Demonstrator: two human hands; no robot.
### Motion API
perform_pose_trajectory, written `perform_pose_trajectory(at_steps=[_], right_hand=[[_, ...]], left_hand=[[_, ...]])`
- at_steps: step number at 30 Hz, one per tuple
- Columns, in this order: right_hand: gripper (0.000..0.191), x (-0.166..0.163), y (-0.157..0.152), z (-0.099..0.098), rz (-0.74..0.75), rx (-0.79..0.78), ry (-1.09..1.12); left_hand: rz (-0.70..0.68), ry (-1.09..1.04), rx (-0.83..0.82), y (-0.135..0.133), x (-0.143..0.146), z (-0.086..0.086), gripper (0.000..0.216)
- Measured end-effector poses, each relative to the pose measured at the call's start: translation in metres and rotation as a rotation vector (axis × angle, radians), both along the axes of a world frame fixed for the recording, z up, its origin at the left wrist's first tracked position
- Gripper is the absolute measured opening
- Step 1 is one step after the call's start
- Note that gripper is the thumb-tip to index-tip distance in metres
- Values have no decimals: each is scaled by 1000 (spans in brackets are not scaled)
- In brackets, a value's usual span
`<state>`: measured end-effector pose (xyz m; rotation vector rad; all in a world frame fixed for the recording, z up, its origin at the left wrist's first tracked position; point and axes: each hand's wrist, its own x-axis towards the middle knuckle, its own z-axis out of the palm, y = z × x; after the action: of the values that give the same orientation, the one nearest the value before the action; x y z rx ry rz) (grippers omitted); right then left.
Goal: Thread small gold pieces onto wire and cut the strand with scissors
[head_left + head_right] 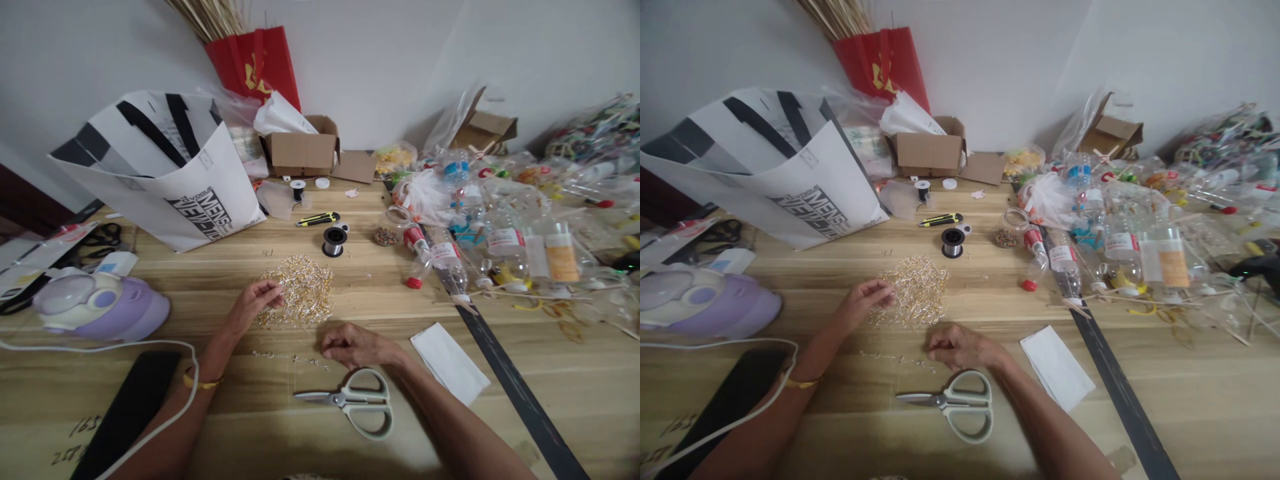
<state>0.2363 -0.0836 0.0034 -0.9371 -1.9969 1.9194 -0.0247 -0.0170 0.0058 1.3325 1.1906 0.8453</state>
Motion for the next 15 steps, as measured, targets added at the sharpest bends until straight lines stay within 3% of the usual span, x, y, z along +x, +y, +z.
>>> perform_pose_trajectory(at_steps=[11,15], right_hand=[[32,-1,0,1,-10,-5,7],[31,-2,1,2,-13,-7,21]], left_hand=[[70,208,349,3,1,-4,19],[109,270,378,2,4,-3,17]])
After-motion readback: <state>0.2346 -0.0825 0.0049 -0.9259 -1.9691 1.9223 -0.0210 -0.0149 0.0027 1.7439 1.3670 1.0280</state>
